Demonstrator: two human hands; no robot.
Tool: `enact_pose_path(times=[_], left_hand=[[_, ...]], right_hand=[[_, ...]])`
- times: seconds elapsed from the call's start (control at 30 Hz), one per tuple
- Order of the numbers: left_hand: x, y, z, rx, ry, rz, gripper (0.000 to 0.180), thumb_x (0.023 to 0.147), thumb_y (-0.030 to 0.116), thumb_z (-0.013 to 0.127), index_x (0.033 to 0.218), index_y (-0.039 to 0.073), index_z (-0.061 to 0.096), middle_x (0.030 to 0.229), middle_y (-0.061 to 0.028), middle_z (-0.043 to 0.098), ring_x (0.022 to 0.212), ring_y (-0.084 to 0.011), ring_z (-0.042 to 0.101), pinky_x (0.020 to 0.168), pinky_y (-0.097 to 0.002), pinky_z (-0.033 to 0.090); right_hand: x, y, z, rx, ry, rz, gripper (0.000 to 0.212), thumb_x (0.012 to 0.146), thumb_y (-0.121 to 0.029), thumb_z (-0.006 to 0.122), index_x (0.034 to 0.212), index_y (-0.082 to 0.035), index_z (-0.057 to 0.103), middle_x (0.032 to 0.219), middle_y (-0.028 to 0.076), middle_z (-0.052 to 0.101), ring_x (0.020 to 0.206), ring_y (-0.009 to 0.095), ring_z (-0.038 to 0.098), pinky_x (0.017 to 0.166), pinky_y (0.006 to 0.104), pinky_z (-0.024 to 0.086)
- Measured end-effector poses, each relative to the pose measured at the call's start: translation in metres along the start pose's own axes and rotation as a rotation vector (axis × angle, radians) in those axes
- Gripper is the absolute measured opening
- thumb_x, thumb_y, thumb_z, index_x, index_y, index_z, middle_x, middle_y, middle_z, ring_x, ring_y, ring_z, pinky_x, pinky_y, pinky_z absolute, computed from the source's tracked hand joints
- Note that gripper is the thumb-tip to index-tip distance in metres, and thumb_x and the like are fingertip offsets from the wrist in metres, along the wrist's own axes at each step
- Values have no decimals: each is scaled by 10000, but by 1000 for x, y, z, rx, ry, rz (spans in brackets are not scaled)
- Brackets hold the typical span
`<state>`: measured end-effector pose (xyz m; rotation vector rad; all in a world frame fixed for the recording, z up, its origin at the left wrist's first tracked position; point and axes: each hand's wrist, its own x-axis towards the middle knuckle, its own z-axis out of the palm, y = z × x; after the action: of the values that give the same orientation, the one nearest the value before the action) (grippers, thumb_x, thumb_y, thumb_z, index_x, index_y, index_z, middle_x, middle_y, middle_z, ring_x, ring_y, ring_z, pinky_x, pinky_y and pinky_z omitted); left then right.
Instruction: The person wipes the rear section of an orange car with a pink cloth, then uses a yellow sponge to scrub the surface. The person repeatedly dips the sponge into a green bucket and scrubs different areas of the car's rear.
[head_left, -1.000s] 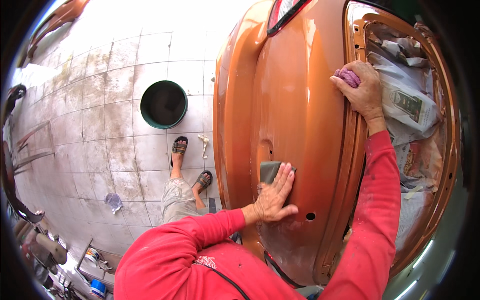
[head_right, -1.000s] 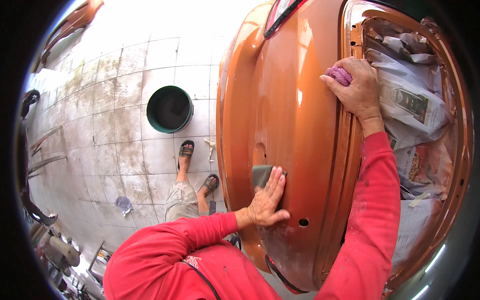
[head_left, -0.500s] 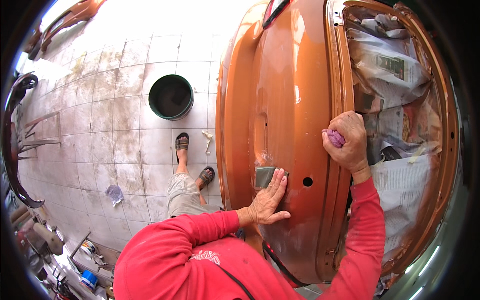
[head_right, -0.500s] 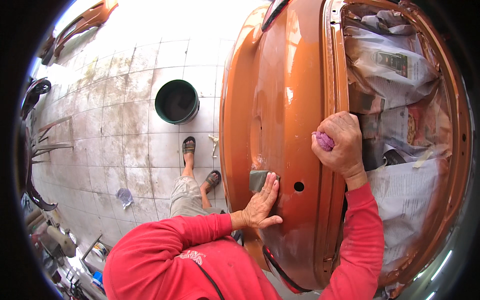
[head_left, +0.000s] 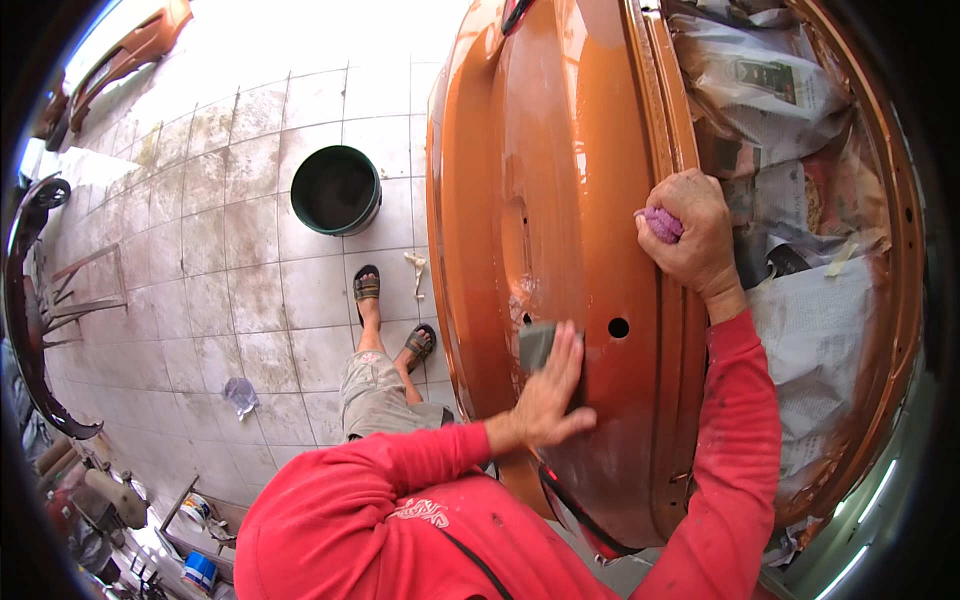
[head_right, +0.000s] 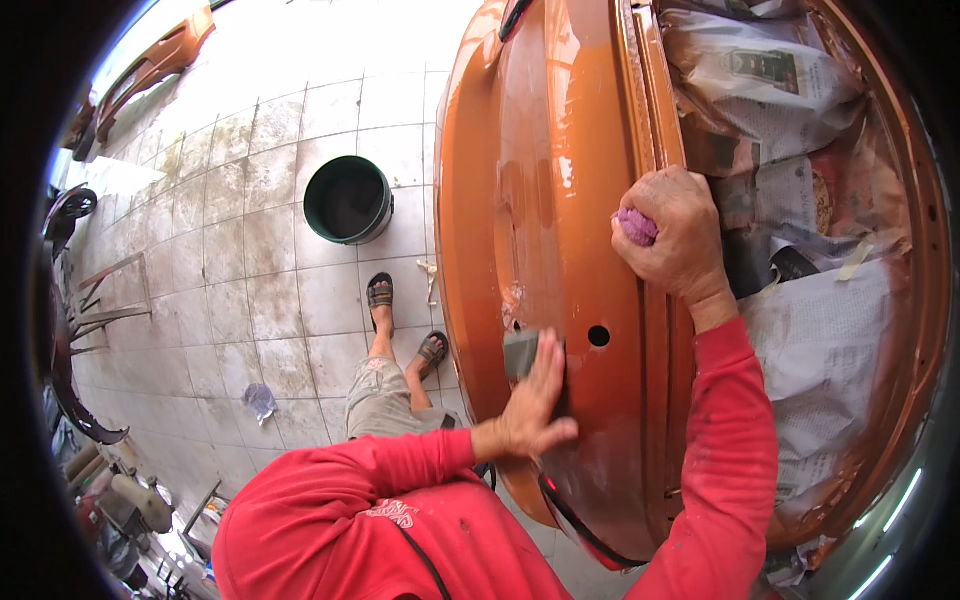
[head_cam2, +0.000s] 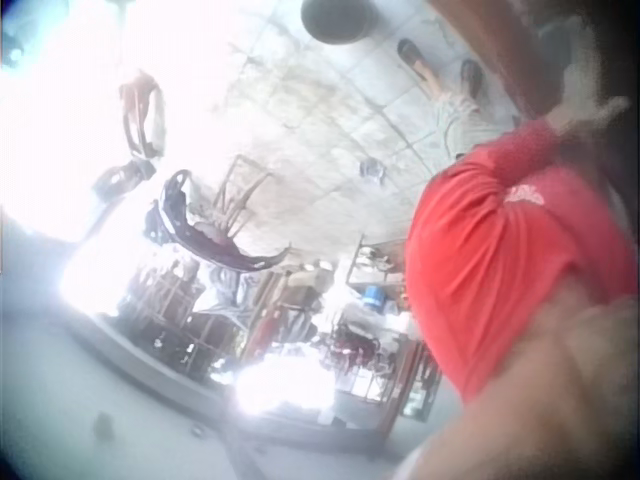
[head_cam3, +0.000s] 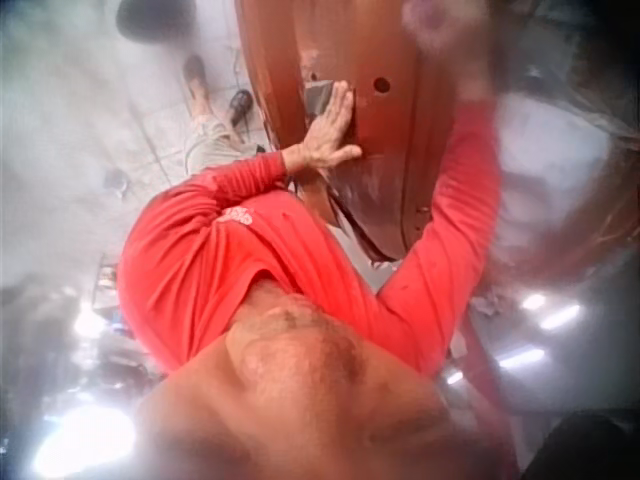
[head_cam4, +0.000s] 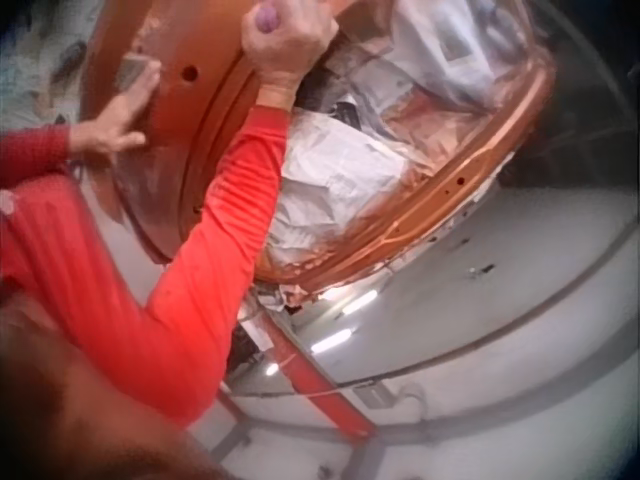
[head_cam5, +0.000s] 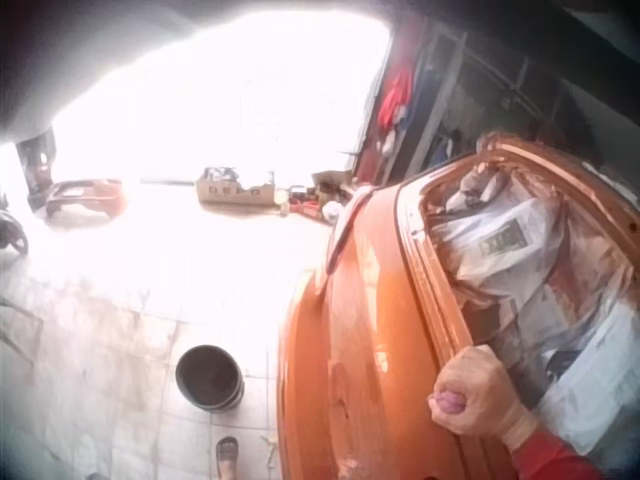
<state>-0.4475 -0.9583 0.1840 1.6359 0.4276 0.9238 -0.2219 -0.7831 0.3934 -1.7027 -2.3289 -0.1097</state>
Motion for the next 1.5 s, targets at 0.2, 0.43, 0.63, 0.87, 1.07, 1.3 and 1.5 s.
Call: enact_pose_path(times=[0.2, 0.43, 0.63, 0.87, 1.07, 1.3, 1.5], left_hand=[[209, -57, -89, 80, 224, -24, 902, 1096, 420, 574, 1728, -33, 117, 1792, -314, 79, 1674, -456, 83, 1346, -502, 167], [109, -24, -43, 104, 165, -38, 925, 1101, 445, 552, 1741, -11, 64, 1800, -310, 41, 1680, -450, 50, 1350, -522, 99], [94, -48, -46, 99, 156, -157, 949, 1089, 491, 577, 1733, -20, 103, 1781, -341, 81, 1665, -492, 91, 1351, -535, 130], [146, -92, -69, 154, 287, -162, 907, 1124, 456, 531, 1705, -88, 97, 1759, -388, 59, 1662, -496, 84, 1351, -514, 136], [8, -35, -21, 123, -59, -116, 1054, 1075, 572, 561, 1723, -51, 9, 1788, -335, -21, 1679, -453, -23, 1353, -531, 62], [182, -148, -103, 753, 315, 92, 899, 1109, 433, 549, 1712, -72, 114, 1789, -326, 64, 1672, -466, 71, 1355, -483, 139], [-24, -28, -11, 116, -16, -50, 1024, 1073, 562, 561, 1724, -53, 64, 1801, -303, 13, 1681, -449, 32, 1354, -512, 110]], right_hand=[[3, 2, 2, -35, 11, -5, 173, 754, -151, 804, 807, -92, 650, 848, 78, 666, 884, 304, 662, 856, 445, 500], [-1, 4, 6, -27, 18, 0, 174, 751, -155, 801, 806, -93, 649, 839, 77, 661, 878, 310, 659, 853, 447, 494], [-8, 6, -2, -33, 6, 18, 171, 763, -158, 800, 805, -94, 647, 844, 77, 667, 880, 306, 659, 858, 444, 495], [8, 0, 4, -28, -21, 2, 161, 771, -148, 795, 813, -95, 649, 831, 77, 643, 845, 310, 635, 826, 439, 484], [1, 0, -5, -30, -10, -13, 166, 759, -147, 799, 825, -96, 656, 843, 78, 653, 859, 303, 646, 838, 431, 485], [18, -10, 8, -9, -55, -18, 171, 763, -140, 806, 835, -90, 660, 846, 85, 657, 870, 308, 647, 852, 433, 484], [2, 0, -1, -28, -37, 9, 167, 768, -129, 805, 823, -91, 652, 835, 80, 652, 855, 307, 638, 850, 434, 481]])
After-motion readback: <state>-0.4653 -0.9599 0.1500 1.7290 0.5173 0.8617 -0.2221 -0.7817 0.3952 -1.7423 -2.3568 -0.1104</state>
